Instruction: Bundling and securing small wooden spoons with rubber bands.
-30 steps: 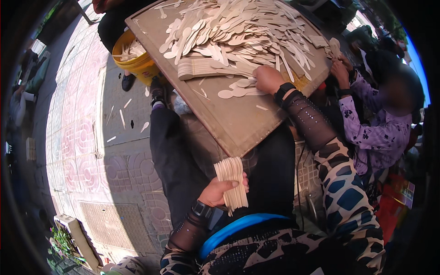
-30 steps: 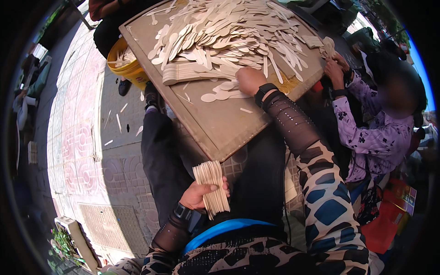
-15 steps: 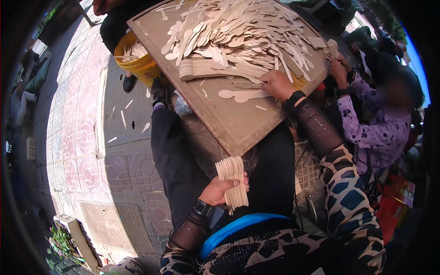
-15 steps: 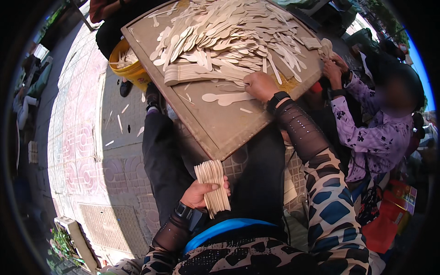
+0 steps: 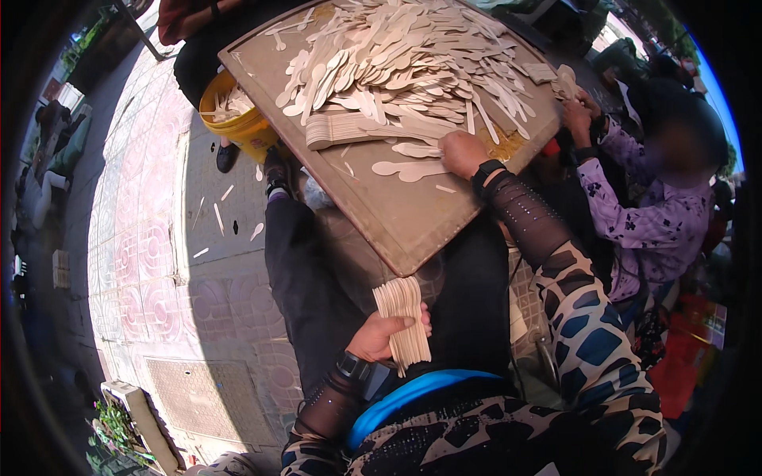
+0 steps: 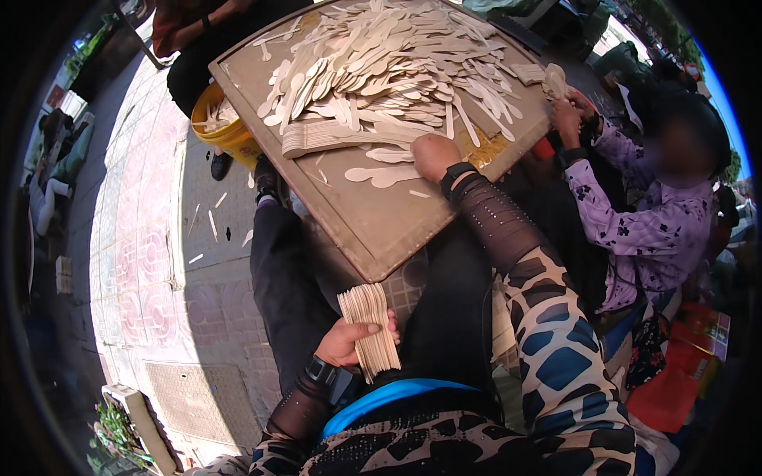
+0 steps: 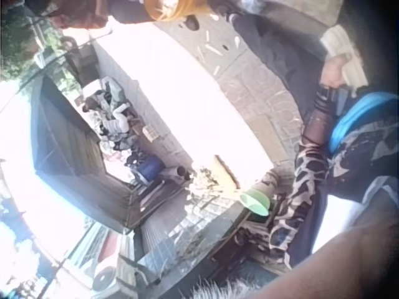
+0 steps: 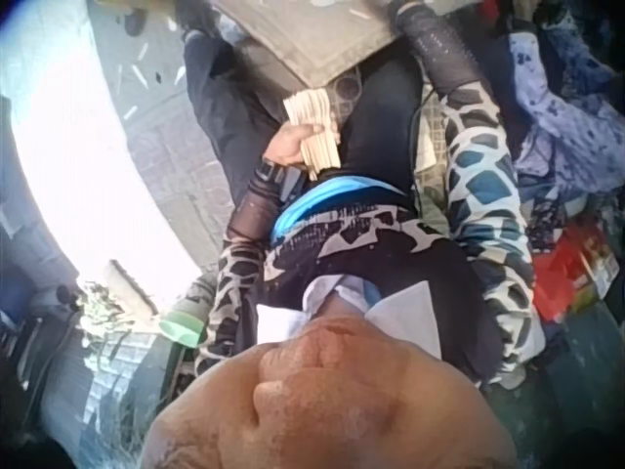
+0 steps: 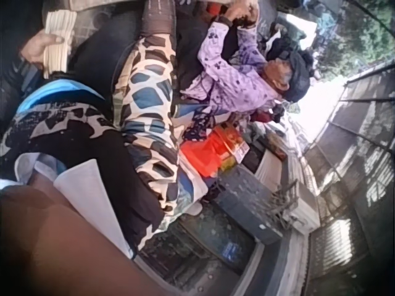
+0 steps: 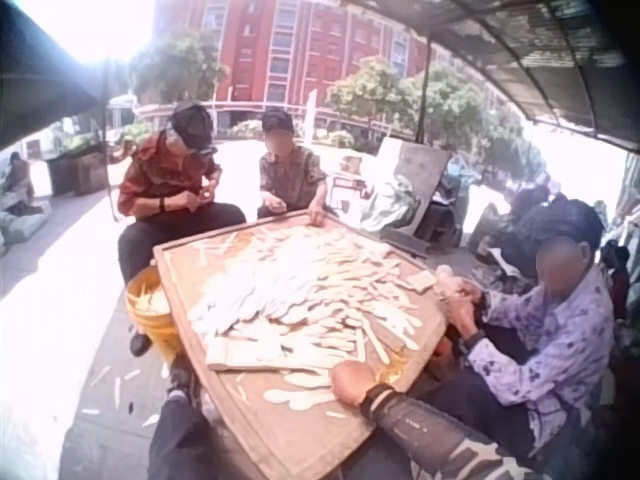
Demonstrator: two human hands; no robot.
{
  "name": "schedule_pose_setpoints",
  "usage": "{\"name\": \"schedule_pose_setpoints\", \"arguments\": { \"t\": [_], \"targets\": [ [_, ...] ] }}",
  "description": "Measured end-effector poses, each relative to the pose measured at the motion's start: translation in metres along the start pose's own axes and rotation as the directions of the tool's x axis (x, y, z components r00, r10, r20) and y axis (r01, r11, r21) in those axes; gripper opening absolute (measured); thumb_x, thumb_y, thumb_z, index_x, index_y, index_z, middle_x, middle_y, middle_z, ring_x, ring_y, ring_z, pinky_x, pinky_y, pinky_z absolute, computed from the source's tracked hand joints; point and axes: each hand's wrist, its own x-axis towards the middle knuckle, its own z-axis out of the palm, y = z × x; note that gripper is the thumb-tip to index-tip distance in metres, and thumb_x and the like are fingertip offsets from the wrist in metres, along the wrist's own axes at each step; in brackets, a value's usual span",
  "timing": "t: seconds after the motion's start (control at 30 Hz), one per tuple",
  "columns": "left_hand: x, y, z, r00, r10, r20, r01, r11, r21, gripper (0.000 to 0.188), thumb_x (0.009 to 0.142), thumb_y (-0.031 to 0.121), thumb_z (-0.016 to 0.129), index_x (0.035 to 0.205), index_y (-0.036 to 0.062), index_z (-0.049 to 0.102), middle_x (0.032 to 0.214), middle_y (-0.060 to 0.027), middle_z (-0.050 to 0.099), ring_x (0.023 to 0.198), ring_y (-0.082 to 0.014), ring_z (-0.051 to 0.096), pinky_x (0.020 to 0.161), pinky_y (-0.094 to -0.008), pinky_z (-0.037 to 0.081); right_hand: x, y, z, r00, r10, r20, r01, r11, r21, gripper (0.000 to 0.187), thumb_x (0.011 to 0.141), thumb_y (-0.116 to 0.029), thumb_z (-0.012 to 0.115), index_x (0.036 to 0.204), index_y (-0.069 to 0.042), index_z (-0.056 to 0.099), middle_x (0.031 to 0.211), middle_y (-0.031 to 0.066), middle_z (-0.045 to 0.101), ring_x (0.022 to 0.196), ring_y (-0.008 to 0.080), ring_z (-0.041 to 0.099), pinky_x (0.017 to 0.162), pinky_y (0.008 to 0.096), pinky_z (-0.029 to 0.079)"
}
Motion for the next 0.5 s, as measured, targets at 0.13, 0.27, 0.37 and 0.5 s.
{"name": "schedule_pose_setpoints", "arguments": {
  "t": [0.13, 0.27, 0.37, 0.5],
  "targets": [
    [0.002, 0.003, 0.0, 1.0, 0.005, -0.019, -0.005, 1.0, -0.011, 0.038, 0.084, -0.001, 0.059, 0.122, -0.0039, 0.05, 0.103, -0.0141, 0.062, 0.096, -0.0276, 0.063, 0.089, -0.0408, 0.052, -0.003, 0.0, 0.009, 0.994, -0.114, 0.001, 0.114, 0.992, 0.05, 0.009, 0.068, -0.013, 0.06, 0.072, -0.006, 0.064, 0.075, 0.0171, 0.063, 0.075, 0.0367, 0.062, 0.068, 0.0463, 0.05],
    [0.005, 0.003, -0.002, 1.0, 0.0, -0.026, -0.001, 1.0, -0.01, 0.039, 0.084, -0.001, 0.06, 0.121, -0.0038, 0.05, 0.103, -0.0142, 0.062, 0.096, -0.0276, 0.063, 0.089, -0.0407, 0.052, -0.012, -0.004, 0.005, 0.983, -0.182, -0.026, 0.183, 0.981, 0.061, 0.009, 0.069, -0.014, 0.061, 0.07, -0.006, 0.062, 0.073, 0.0169, 0.062, 0.075, 0.0364, 0.062, 0.067, 0.0466, 0.049],
    [0.006, 0.003, -0.002, 1.0, -0.022, -0.01, 0.022, 0.999, -0.023, 0.038, 0.084, -0.001, 0.06, 0.121, -0.0039, 0.05, 0.103, -0.0143, 0.062, 0.096, -0.0275, 0.064, 0.089, -0.0409, 0.052, -0.015, -0.008, -0.011, 0.963, -0.193, -0.186, 0.205, 0.977, 0.049, 0.01, 0.07, -0.012, 0.059, 0.074, -0.006, 0.066, 0.073, 0.0169, 0.064, 0.072, 0.0359, 0.063, 0.066, 0.0445, 0.051],
    [0.006, 0.003, -0.003, 0.999, -0.022, -0.038, 0.022, 1.0, -0.011, 0.038, 0.082, -0.001, 0.06, 0.12, -0.0035, 0.051, 0.103, -0.0144, 0.062, 0.097, -0.0289, 0.063, 0.09, -0.0421, 0.051, -0.015, 0.02, -0.04, 0.956, 0.228, -0.186, -0.079, 0.809, 0.583, 0.01, 0.076, -0.009, 0.054, 0.08, -0.003, 0.06, 0.077, 0.0151, 0.065, 0.067, 0.0299, 0.064, 0.062, 0.0408, 0.051]
  ]
}}
